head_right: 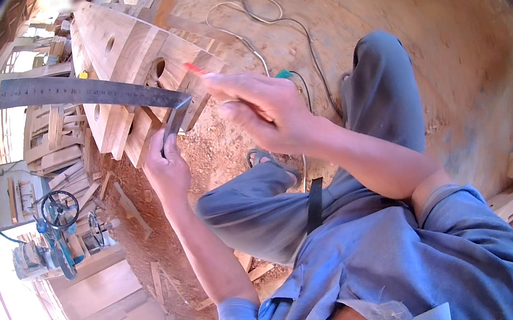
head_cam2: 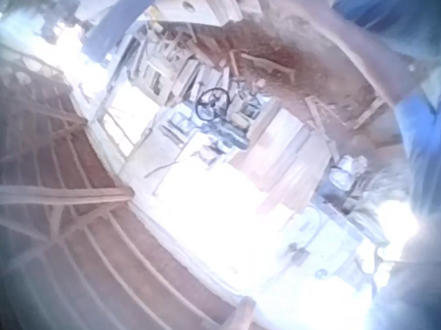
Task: The person drills holes into wooden planks using a corded drill. They measure and mark the wood with a ruler and pencil, then drill at the marked locations.
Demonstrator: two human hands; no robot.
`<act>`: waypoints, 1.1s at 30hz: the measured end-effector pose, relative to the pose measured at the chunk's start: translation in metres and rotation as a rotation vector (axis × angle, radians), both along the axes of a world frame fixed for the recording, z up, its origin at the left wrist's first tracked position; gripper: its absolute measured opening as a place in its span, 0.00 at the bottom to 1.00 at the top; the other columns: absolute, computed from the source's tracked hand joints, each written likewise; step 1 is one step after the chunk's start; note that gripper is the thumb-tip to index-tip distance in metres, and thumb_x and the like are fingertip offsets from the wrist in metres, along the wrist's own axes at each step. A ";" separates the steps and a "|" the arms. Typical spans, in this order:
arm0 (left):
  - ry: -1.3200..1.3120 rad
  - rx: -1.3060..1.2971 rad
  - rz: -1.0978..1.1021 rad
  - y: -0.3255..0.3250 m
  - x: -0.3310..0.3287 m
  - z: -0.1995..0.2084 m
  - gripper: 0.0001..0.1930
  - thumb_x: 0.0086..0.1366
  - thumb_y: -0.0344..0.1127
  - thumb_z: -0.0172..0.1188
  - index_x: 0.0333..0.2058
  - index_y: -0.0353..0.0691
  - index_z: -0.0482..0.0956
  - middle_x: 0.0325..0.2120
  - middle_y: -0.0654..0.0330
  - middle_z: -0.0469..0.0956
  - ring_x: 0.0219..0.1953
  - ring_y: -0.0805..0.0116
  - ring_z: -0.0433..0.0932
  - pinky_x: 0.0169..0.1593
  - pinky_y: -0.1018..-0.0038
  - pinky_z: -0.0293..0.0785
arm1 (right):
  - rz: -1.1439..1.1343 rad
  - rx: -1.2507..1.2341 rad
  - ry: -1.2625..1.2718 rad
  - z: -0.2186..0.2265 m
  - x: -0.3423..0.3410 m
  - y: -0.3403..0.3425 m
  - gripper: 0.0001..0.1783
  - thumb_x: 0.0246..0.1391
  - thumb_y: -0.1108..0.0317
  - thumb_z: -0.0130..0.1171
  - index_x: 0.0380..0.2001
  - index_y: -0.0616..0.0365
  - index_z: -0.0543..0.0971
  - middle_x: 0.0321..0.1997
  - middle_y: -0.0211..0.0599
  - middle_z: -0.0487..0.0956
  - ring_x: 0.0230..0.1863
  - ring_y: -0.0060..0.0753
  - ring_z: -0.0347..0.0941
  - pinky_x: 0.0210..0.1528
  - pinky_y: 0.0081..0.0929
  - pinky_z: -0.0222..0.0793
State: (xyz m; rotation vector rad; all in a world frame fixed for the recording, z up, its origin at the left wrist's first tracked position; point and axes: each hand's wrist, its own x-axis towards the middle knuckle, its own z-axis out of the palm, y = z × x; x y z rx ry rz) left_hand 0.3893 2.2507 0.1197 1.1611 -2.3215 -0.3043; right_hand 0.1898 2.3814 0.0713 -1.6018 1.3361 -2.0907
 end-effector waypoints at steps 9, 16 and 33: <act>-0.115 -0.289 0.273 0.061 0.015 0.003 0.11 0.64 0.31 0.64 0.46 0.43 0.84 0.32 0.55 0.78 0.29 0.51 0.80 0.32 0.57 0.75 | 0.232 -0.101 -0.604 -0.003 0.009 -0.003 0.17 0.65 0.74 0.58 0.56 0.63 0.73 0.55 0.43 0.80 0.51 0.37 0.81 0.54 0.28 0.74; 0.032 -0.286 0.421 0.083 0.019 -0.030 0.13 0.62 0.33 0.68 0.45 0.37 0.84 0.32 0.56 0.75 0.26 0.54 0.79 0.29 0.60 0.75 | 0.303 0.017 -0.947 -0.017 -0.009 -0.012 0.21 0.58 0.78 0.58 0.55 0.58 0.70 0.53 0.50 0.79 0.49 0.45 0.81 0.53 0.38 0.79; 0.781 0.582 0.472 0.082 0.001 -0.030 0.22 0.70 0.32 0.59 0.59 0.26 0.74 0.30 0.63 0.75 0.27 0.79 0.73 0.24 0.79 0.68 | 0.020 0.118 -1.227 -0.029 -0.071 -0.037 0.16 0.55 0.82 0.44 0.47 0.64 0.72 0.44 0.49 0.81 0.37 0.42 0.79 0.36 0.41 0.78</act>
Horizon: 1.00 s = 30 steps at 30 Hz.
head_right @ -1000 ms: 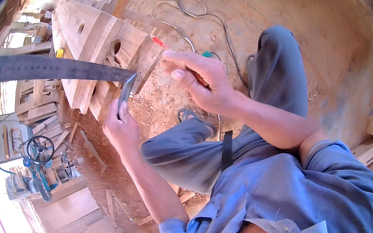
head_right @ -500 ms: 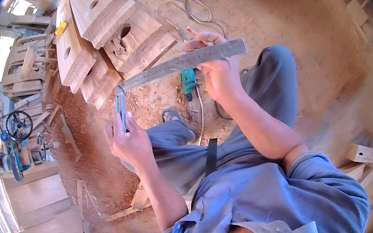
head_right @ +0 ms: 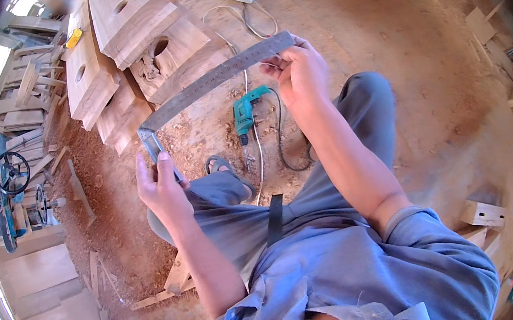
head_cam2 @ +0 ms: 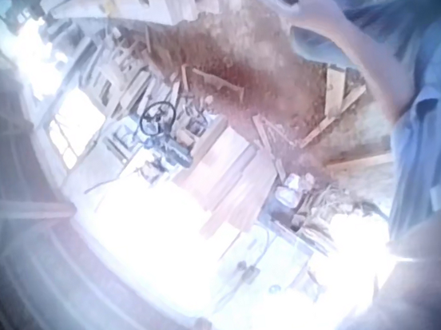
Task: The person drills holes into wooden planks using a corded drill. They measure and mark the wood with a ruler and pencil, then drill at the marked locations.
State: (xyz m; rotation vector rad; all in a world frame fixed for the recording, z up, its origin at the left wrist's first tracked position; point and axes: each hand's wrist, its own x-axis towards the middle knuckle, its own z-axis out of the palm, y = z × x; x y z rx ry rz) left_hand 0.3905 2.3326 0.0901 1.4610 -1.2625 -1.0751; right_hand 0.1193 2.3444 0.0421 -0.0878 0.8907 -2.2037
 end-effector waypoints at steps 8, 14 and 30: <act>0.443 -0.013 -0.197 -0.021 0.011 -0.020 0.15 0.71 0.27 0.58 0.53 0.28 0.77 0.37 0.63 0.79 0.38 0.78 0.76 0.44 0.79 0.74 | 0.070 -0.091 0.017 0.016 -0.001 -0.009 0.12 0.59 0.76 0.48 0.46 0.63 0.74 0.38 0.43 0.81 0.32 0.40 0.79 0.35 0.41 0.78; 0.352 -0.128 -0.052 -0.025 0.014 -0.022 0.21 0.70 0.28 0.59 0.59 0.24 0.74 0.40 0.62 0.79 0.37 0.78 0.76 0.42 0.81 0.71 | 0.117 0.032 0.148 0.006 0.001 -0.019 0.06 0.60 0.71 0.61 0.39 0.60 0.81 0.30 0.37 0.81 0.26 0.31 0.77 0.27 0.30 0.73; 0.291 -0.187 0.045 -0.062 0.058 -0.015 0.24 0.69 0.28 0.62 0.60 0.20 0.72 0.46 0.53 0.81 0.44 0.71 0.79 0.49 0.78 0.74 | 0.285 0.155 0.401 0.011 0.023 -0.040 0.09 0.56 0.64 0.70 0.31 0.56 0.81 0.24 0.26 0.77 0.20 0.19 0.72 0.22 0.20 0.64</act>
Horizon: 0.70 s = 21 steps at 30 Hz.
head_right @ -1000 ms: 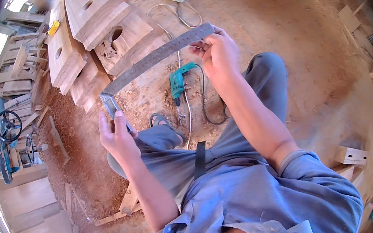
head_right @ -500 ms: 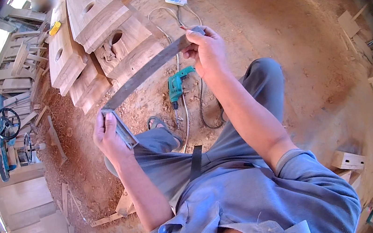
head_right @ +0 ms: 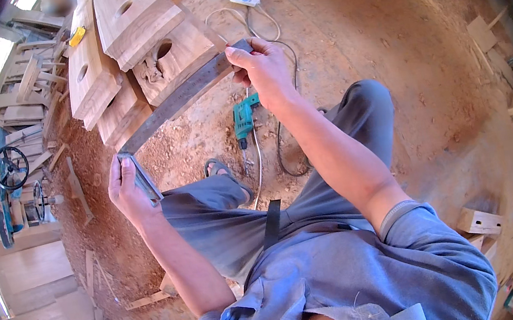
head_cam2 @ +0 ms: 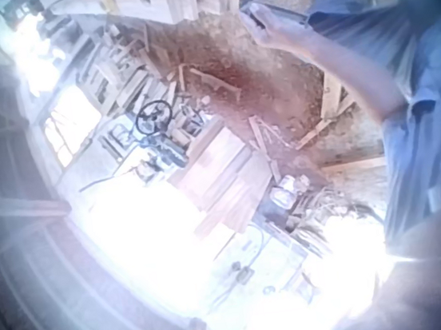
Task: The person drills holes into wooden planks using a corded drill. They measure and mark the wood with a ruler and pencil, then drill at the marked locations.
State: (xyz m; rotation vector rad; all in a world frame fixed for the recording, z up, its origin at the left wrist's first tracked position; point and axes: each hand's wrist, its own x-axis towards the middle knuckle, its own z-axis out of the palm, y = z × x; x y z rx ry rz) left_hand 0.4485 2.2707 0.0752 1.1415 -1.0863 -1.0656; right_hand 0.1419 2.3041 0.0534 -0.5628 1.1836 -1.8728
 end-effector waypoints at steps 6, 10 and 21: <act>0.003 0.008 0.014 -0.001 0.002 0.001 0.23 0.69 0.27 0.62 0.59 0.21 0.73 0.45 0.55 0.81 0.43 0.73 0.79 0.47 0.78 0.74 | -0.001 0.010 0.094 0.000 0.003 0.000 0.10 0.57 0.63 0.70 0.32 0.57 0.82 0.24 0.24 0.76 0.21 0.16 0.70 0.24 0.17 0.66; 0.009 0.010 0.024 -0.001 0.009 0.002 0.23 0.69 0.27 0.62 0.59 0.21 0.73 0.44 0.55 0.81 0.42 0.73 0.79 0.47 0.78 0.75 | -0.004 0.023 0.165 0.004 0.010 0.001 0.09 0.57 0.63 0.69 0.33 0.58 0.83 0.26 0.23 0.77 0.23 0.15 0.70 0.25 0.17 0.67; -0.009 0.001 0.041 0.000 0.008 0.007 0.23 0.69 0.27 0.62 0.60 0.21 0.72 0.44 0.55 0.81 0.41 0.73 0.79 0.45 0.80 0.75 | -0.020 -0.008 0.177 0.004 0.014 0.000 0.10 0.58 0.63 0.69 0.34 0.58 0.82 0.27 0.23 0.77 0.25 0.13 0.70 0.26 0.17 0.67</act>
